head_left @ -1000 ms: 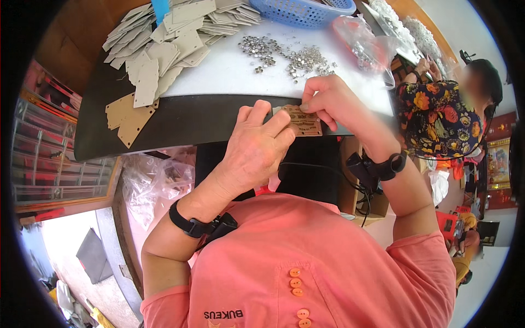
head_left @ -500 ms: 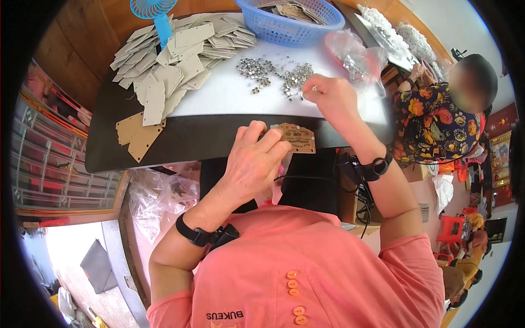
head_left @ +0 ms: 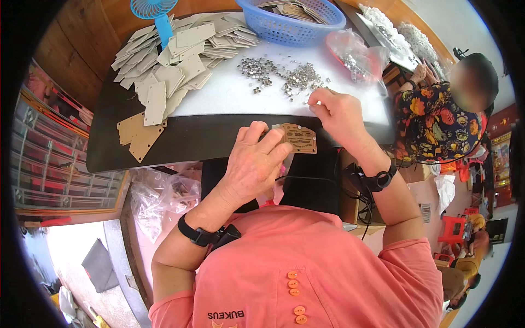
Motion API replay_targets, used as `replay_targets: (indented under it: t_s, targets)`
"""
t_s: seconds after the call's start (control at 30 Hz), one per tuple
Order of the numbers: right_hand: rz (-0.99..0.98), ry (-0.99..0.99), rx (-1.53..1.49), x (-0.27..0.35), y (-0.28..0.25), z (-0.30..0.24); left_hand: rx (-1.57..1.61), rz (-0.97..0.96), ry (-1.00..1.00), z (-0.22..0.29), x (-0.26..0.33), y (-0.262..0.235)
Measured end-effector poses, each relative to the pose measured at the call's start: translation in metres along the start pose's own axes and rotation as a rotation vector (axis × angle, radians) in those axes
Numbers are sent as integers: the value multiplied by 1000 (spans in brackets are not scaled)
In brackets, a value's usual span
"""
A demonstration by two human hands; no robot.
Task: Manually attaching small metal eyelets or decorative components to shoe leather components.
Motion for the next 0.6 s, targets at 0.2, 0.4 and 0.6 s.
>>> replay_targets:
  t_s: [0.2,0.4,0.6]
  targets:
    - [105,90,-65,-3,2,5,10,9,-27,4,-3,-5]
    - [76,-41,69,-7,7,1,12,-3,-20,4,-2,-4]
    - [-105,5,38,-22,6,2,12,23,-5,5,-1,-4]
Point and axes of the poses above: each hand's wrist, its own x-axis away from the middle knuckle, its own y-axis out of the palm, z = x × y, the point moved 2 cm from there along -x, towards the middle knuckle, and after that the axes turned 2 degrees about -y, right-handed, at the moved point
